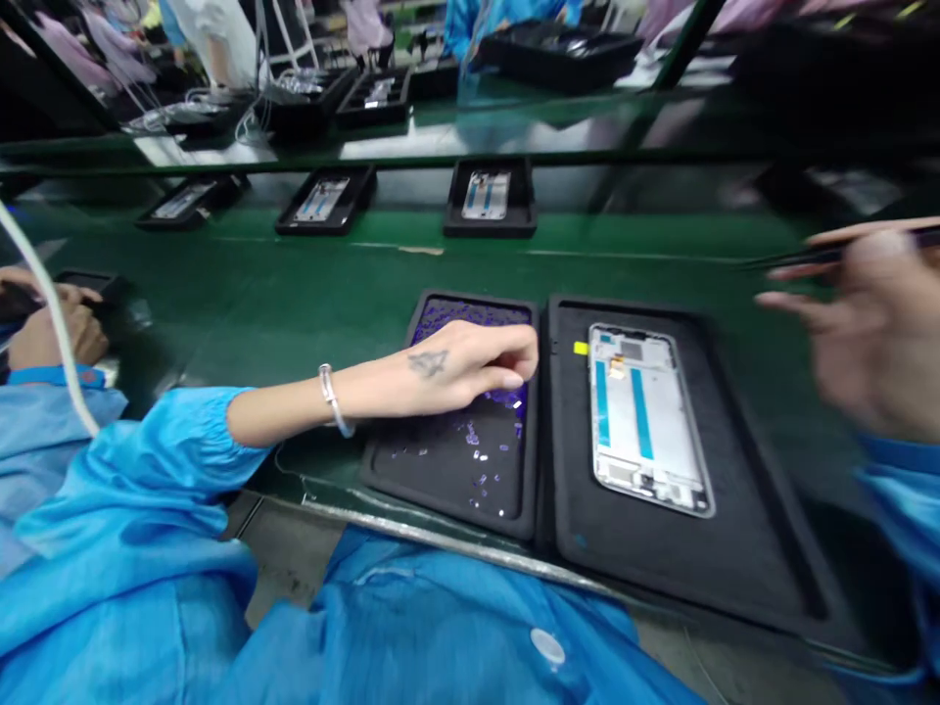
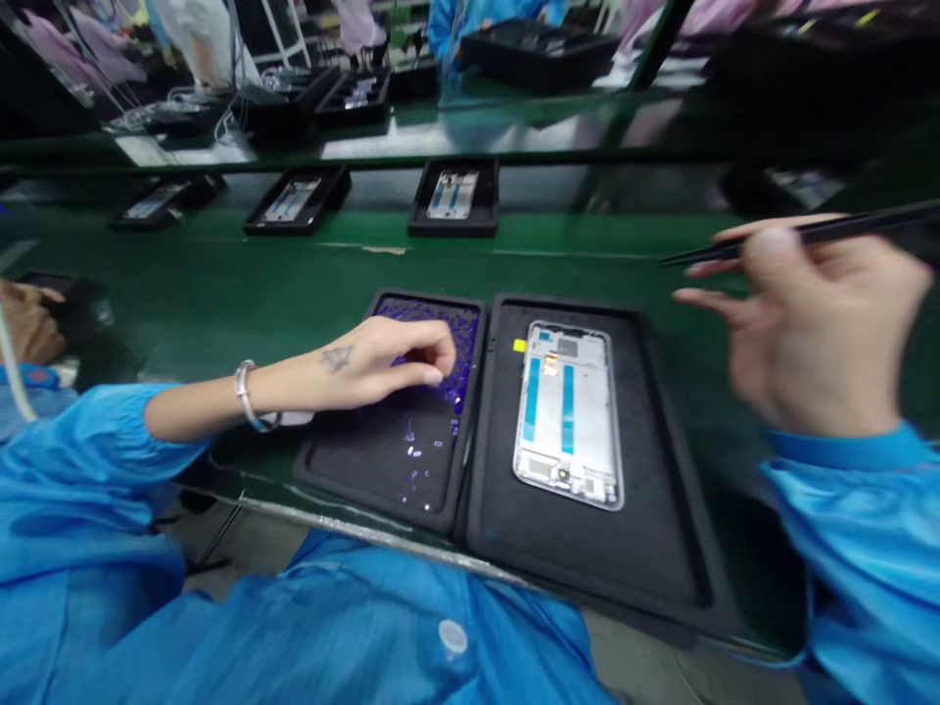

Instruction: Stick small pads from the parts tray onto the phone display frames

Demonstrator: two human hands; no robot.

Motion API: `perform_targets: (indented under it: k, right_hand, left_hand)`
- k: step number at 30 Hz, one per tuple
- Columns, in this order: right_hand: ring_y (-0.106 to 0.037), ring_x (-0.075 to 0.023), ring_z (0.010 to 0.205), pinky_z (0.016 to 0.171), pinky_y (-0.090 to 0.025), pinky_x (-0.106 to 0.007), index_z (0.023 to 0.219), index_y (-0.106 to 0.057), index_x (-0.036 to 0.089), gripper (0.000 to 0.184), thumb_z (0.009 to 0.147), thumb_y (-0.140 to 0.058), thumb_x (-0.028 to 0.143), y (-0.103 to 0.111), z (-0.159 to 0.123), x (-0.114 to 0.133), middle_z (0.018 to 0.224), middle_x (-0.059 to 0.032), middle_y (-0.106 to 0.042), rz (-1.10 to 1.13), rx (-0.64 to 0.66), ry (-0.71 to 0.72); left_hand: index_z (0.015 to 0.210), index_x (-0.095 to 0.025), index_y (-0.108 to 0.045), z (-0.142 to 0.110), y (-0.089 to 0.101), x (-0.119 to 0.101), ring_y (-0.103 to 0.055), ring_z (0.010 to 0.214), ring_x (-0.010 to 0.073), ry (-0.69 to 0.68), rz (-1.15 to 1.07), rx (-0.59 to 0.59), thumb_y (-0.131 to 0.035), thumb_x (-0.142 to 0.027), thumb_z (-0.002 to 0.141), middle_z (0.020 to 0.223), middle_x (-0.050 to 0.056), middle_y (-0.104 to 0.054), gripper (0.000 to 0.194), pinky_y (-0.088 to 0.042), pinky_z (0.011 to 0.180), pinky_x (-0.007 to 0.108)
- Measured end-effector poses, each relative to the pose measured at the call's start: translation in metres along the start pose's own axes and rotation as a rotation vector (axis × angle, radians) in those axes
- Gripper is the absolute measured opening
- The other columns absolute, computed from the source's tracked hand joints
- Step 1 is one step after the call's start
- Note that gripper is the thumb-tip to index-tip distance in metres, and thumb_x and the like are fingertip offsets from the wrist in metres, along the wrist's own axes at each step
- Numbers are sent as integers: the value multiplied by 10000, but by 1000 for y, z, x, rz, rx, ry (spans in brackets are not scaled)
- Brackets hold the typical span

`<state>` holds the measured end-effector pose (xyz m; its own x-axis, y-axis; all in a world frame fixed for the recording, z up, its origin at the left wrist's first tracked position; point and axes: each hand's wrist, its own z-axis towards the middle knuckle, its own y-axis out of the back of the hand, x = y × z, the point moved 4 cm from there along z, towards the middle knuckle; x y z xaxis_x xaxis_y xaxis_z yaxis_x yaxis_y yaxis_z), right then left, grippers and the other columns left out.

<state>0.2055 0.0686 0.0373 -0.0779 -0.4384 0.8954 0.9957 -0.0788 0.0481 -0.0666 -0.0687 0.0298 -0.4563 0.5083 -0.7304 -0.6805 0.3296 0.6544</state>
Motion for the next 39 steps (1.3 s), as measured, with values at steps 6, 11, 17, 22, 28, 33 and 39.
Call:
perform_targets:
  k: [6, 11, 17, 22, 28, 33, 39]
  right_hand:
    - [-627, -113, 712, 566, -560, -220, 866, -674, 161, 227, 756, -730, 352, -12, -21, 22, 859, -44, -614, 178, 45, 13]
    - [-611, -116, 803, 614, -584, -218, 870, -691, 218, 202, 769, -733, 388, 3, -32, 24, 916, -33, -618, 141, 82, -5]
    - [-635, -123, 763, 672, -594, -270, 913, -680, 202, 229, 811, -692, 406, 2, -39, 23, 944, -32, -637, 44, 167, -51]
    - [-664, -140, 699, 675, -560, -276, 936, -672, 185, 251, 827, -670, 411, -3, -45, 28, 932, -34, -667, -104, 207, -89]
    - [-674, -142, 706, 668, -539, -259, 933, -679, 182, 245, 838, -660, 407, -3, -45, 32, 920, -32, -676, -161, 242, -62]
    - [-673, -134, 704, 659, -526, -245, 904, -682, 177, 217, 846, -654, 384, -5, -45, 36, 907, -24, -676, -183, 267, -35]
    - [-659, -140, 707, 687, -540, -264, 888, -686, 171, 237, 813, -688, 395, -5, -44, 31, 841, -29, -668, -91, 266, -99]
  left_hand:
    - [882, -99, -650, 98, -20, 23, -517, 672, 74, 100, -792, 38, -713, -261, 820, 759, 4, -592, 184, -377, 654, 211]
    - [871, -87, -640, 127, -45, 30, -511, 630, 59, 206, -1002, 110, -793, -400, 746, 747, 8, -577, 370, -408, 640, 208]
    - [850, -82, -640, 126, -51, 31, -520, 624, 48, 294, -1108, 82, -815, -402, 728, 743, 6, -580, 385, -405, 624, 183]
    - [850, -82, -635, 125, -54, 30, -538, 621, 53, 304, -1159, 77, -794, -388, 759, 726, 4, -589, 357, -407, 623, 187]
    - [777, -85, -598, 123, -56, 28, -537, 623, 46, 294, -1182, 84, -786, -366, 772, 738, 6, -594, 338, -408, 637, 183]
    - [778, -85, -596, 123, -56, 27, -527, 616, 46, 293, -1172, 78, -790, -369, 765, 731, 5, -587, 344, -404, 634, 185]
    - [789, -93, -605, 122, -56, 26, -520, 620, 49, 278, -1133, 82, -788, -406, 761, 742, 8, -598, 364, -409, 643, 193]
